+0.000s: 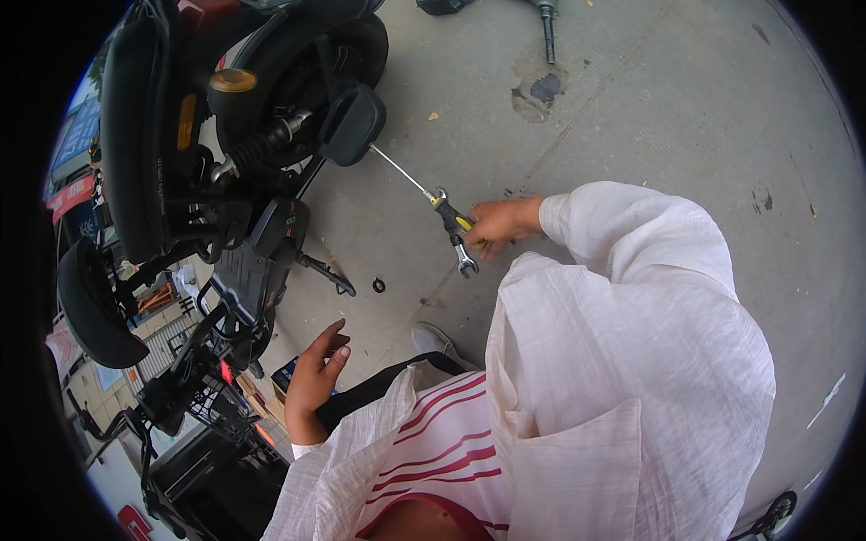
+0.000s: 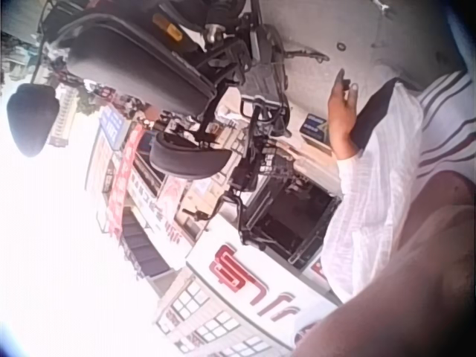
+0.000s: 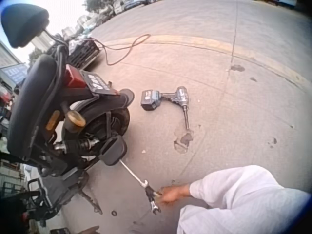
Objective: The person works on the rear wheel area of an electric scooter, using a wrench and screwdriver to loosen and remove fasteners. They remove a plastic cover and continue adjusting components near the brake and suspension. The scooter remains upright throughout the process.
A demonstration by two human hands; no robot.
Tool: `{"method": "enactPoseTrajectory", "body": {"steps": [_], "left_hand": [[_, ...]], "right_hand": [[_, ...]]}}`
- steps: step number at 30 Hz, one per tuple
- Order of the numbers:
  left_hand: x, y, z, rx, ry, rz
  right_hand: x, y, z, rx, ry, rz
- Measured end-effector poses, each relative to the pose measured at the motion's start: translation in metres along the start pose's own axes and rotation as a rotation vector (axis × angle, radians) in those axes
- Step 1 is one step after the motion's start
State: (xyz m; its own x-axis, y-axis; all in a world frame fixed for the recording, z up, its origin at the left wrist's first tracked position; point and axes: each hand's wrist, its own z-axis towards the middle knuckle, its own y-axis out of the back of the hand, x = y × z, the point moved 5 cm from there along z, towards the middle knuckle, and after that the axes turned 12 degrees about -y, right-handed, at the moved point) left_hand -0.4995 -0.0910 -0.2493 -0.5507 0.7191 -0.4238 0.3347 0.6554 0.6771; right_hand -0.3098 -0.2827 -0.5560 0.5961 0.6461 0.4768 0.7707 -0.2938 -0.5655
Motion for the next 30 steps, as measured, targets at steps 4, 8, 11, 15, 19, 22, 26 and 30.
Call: {"method": "enactPoseTrajectory", "body": {"steps": [4,8,11,15,19,22,26,30], "left_hand": [[0.003,0.000,-0.002,-0.002,0.008,-0.005],[0.001,0.001,-0.004,-0.003,0.009,0.009],[0.002,0.000,-0.002,-0.003,0.004,0.000],[0.001,0.000,-0.002,-0.004,0.003,-0.002],[0.001,0.000,-0.003,-0.002,0.010,-0.010],[-0.001,0.000,-0.002,0.001,0.010,-0.014],[-0.001,-0.001,-0.003,-0.003,0.014,-0.015],[-0.002,0.000,-0.004,-0.004,0.017,-0.005]], "right_hand": [[0.005,-0.002,-0.004,-0.070,0.014,-0.162],[0.011,-0.004,-0.010,-0.174,0.042,-0.273],[0.007,-0.002,-0.006,-0.110,0.018,-0.133],[0.008,-0.003,-0.005,-0.117,0.020,-0.211],[0.012,-0.006,-0.013,-0.209,0.030,-0.244],[0.008,-0.005,-0.010,-0.111,0.087,-0.158],[0.008,-0.008,-0.008,-0.073,0.092,-0.183],[0.014,-0.008,-0.015,-0.195,0.078,-0.326]]}}
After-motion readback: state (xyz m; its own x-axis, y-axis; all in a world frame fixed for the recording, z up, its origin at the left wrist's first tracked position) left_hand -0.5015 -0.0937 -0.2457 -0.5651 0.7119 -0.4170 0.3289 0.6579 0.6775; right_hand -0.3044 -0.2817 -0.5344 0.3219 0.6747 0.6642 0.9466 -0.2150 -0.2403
